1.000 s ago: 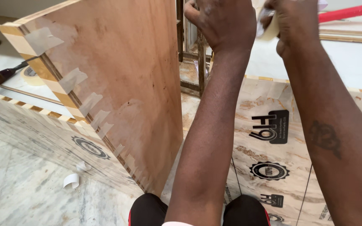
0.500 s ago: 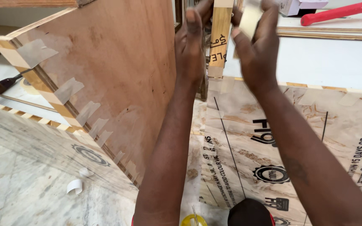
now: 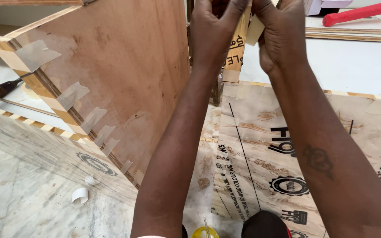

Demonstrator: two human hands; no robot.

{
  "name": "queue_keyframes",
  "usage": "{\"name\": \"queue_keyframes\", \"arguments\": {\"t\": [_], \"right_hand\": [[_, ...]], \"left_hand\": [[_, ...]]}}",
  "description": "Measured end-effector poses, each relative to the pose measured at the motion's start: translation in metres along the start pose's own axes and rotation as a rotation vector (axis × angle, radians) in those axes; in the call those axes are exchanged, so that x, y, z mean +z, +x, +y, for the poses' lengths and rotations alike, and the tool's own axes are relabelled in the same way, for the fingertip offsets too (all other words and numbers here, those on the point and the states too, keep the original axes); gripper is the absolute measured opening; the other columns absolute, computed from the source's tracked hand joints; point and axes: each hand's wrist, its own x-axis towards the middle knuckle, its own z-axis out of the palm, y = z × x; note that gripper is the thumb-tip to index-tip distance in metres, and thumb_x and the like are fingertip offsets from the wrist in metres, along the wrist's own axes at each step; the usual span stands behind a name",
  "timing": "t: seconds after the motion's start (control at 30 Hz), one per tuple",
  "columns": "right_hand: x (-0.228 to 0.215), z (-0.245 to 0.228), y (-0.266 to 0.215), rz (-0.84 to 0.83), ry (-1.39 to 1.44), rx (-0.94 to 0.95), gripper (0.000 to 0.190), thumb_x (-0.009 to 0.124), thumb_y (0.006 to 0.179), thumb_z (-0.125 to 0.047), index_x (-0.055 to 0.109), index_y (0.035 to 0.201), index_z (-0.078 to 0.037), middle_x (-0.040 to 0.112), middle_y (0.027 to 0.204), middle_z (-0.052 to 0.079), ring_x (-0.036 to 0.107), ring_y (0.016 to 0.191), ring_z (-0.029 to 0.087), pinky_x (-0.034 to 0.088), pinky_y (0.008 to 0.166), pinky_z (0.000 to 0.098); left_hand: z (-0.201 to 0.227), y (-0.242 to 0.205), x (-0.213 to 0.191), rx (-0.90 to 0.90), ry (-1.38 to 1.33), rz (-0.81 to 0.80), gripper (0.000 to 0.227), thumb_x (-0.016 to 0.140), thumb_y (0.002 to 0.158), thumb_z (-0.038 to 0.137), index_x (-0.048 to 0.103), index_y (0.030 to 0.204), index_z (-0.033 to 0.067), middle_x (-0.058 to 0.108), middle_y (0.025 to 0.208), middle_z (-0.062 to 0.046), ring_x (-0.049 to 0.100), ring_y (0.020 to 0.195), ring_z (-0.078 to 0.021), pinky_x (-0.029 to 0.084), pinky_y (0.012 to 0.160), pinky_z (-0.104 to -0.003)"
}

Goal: The person applies masking tape to the edges of a wooden furniture frame. They repeatedly tear pieces of tape from a roll and press them onto the vertical and horizontal edges of the wooden structure, smoothing them down to secure the tape.

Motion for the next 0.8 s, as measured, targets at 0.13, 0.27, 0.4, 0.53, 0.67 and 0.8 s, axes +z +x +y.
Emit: {"name": "queue_keyframes", "arguments": {"t": [0.13, 0.27, 0.4, 0.53, 0.67, 0.8], "right_hand": [[-0.006, 0.012, -0.001, 0.017, 0.125, 0.079, 0.058, 0.081, 0.102, -0.016, 0.043, 0.143, 0.001, 0.067, 0.129, 0.014, 0.072, 0.115, 0.021, 0.065, 0.101, 0.0356], [-0.010, 0.011, -0.002, 0.001, 0.131, 0.134, 0.058, 0.079, 0.103, -0.017, 0.042, 0.144, 0.000, 0.065, 0.130, 0.014, 0.071, 0.118, 0.021, 0.065, 0.102, 0.0362], [-0.010, 0.003, -0.003, -0.043, 0.160, 0.150, 0.057, 0.077, 0.105, -0.015, 0.042, 0.148, -0.002, 0.064, 0.134, 0.013, 0.070, 0.122, 0.022, 0.064, 0.106, 0.0359], [-0.011, -0.005, -0.008, -0.066, 0.069, 0.156, 0.060, 0.078, 0.106, -0.016, 0.040, 0.151, -0.002, 0.063, 0.136, 0.013, 0.069, 0.124, 0.022, 0.063, 0.106, 0.0371], [-0.014, -0.006, -0.011, -0.095, -0.022, 0.131, 0.067, 0.080, 0.105, -0.019, 0.037, 0.154, -0.003, 0.060, 0.141, 0.012, 0.065, 0.127, 0.020, 0.063, 0.105, 0.0370], [-0.020, -0.005, -0.009, -0.133, -0.077, 0.116, 0.071, 0.081, 0.106, -0.021, 0.034, 0.157, -0.003, 0.057, 0.149, 0.012, 0.062, 0.134, 0.019, 0.061, 0.111, 0.0360]], "left_hand": [[-0.001, -0.002, 0.001, 0.042, -0.153, -0.042, 0.041, 0.076, 0.099, 0.040, 0.067, 0.114, 0.0029, 0.077, 0.098, -0.007, 0.076, 0.096, -0.0144, 0.063, 0.087, -0.030], [-0.004, -0.003, -0.001, 0.056, -0.262, -0.084, 0.039, 0.077, 0.100, 0.035, 0.066, 0.119, 0.0029, 0.076, 0.103, -0.008, 0.075, 0.097, -0.0137, 0.064, 0.092, -0.031], [0.001, -0.007, -0.004, 0.059, -0.283, -0.107, 0.034, 0.078, 0.103, 0.029, 0.066, 0.118, 0.0005, 0.075, 0.109, -0.009, 0.073, 0.102, -0.0146, 0.061, 0.092, -0.029], [0.008, -0.009, -0.012, 0.026, -0.234, -0.149, 0.033, 0.077, 0.102, 0.024, 0.065, 0.124, 0.0023, 0.075, 0.114, -0.010, 0.073, 0.108, -0.0160, 0.062, 0.098, -0.032], [0.010, -0.015, -0.016, 0.031, -0.288, -0.199, 0.028, 0.076, 0.106, 0.020, 0.063, 0.124, 0.0017, 0.074, 0.115, -0.010, 0.071, 0.109, -0.0160, 0.059, 0.101, -0.031], [0.005, -0.019, -0.017, 0.026, -0.320, -0.215, 0.029, 0.074, 0.106, 0.016, 0.062, 0.129, 0.0029, 0.073, 0.116, -0.010, 0.070, 0.112, -0.0161, 0.059, 0.100, -0.032]]}}
